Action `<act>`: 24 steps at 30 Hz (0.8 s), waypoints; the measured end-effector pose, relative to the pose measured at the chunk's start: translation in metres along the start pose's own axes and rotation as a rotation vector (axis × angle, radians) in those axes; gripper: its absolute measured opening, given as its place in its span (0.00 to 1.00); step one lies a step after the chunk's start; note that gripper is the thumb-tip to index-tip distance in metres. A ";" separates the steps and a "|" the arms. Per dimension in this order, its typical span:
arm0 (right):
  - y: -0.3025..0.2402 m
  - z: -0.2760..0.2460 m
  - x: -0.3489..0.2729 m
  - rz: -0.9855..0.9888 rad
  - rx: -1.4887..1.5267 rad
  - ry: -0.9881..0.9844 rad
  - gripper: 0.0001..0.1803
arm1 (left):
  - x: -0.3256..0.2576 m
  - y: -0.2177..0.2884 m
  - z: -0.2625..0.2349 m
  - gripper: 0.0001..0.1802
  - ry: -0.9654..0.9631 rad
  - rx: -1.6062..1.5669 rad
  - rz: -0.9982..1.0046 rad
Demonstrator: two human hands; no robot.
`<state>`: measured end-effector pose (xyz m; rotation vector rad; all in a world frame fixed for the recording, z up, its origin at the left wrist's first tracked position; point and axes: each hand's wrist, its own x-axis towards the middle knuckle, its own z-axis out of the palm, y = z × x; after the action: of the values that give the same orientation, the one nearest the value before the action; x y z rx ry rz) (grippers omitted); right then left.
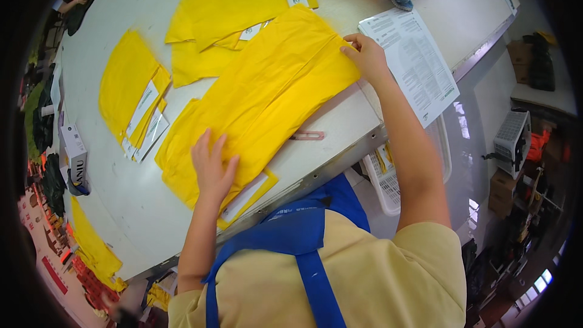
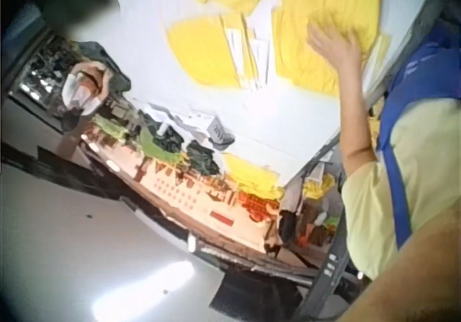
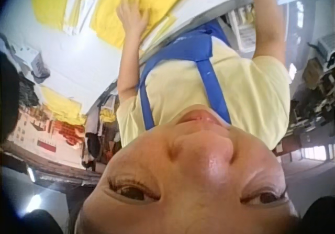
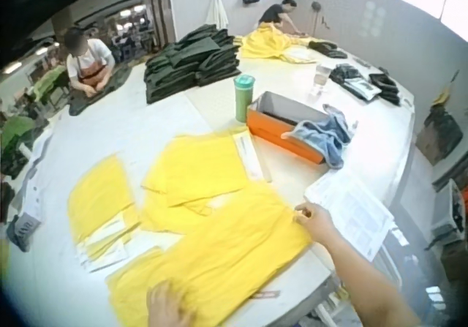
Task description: The person folds a yellow raincoat on a white table, trims loose threads with scissors, and stacks the folded garment with others. The person handles the raincoat and scissors, smoothing and aligning the fabric before cutting and stacking.
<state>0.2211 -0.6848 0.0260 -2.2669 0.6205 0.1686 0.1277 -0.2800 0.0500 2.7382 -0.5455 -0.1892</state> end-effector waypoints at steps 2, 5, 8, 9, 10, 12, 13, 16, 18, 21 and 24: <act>0.010 0.003 0.002 -0.158 0.063 0.119 0.18 | 0.047 0.040 0.006 0.29 0.039 -0.095 0.075; 0.009 0.001 -0.026 -0.456 0.107 0.474 0.10 | 0.128 0.089 0.026 0.27 0.090 -0.205 0.185; 0.028 0.025 -0.090 -0.801 0.151 0.044 0.12 | 0.199 0.118 0.053 0.25 0.130 -0.238 0.254; 0.022 0.031 -0.108 -0.923 0.091 -0.123 0.15 | 0.219 0.125 0.061 0.25 0.148 -0.232 0.263; 0.018 0.041 -0.118 -0.878 0.000 -0.241 0.16 | 0.234 0.128 0.067 0.25 0.166 -0.225 0.274; 0.023 0.057 -0.119 -0.815 -0.086 -0.218 0.16 | 0.255 0.133 0.073 0.25 0.184 -0.220 0.284; 0.029 0.065 -0.118 -0.784 -0.130 -0.205 0.17 | 0.262 0.136 0.075 0.25 0.194 -0.218 0.292; 0.039 0.075 -0.110 -0.875 -0.136 -0.259 0.12 | 0.278 0.140 0.074 0.21 0.169 -0.062 0.388; 0.040 0.068 -0.104 -0.838 -0.168 -0.385 0.10 | 0.289 0.148 0.063 0.16 0.056 0.042 0.403; 0.052 0.027 -0.093 -0.676 -0.022 -0.721 0.09 | 0.301 0.149 0.048 0.10 -0.021 0.059 0.459; 0.039 -0.044 -0.054 -0.324 0.504 -1.032 0.08 | 0.305 0.145 0.023 0.08 -0.198 -0.143 0.371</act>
<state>0.1526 -0.7186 0.0484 -1.4723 -0.2367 0.8396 0.3527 -0.5330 0.0612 2.4411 -1.0370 -0.3912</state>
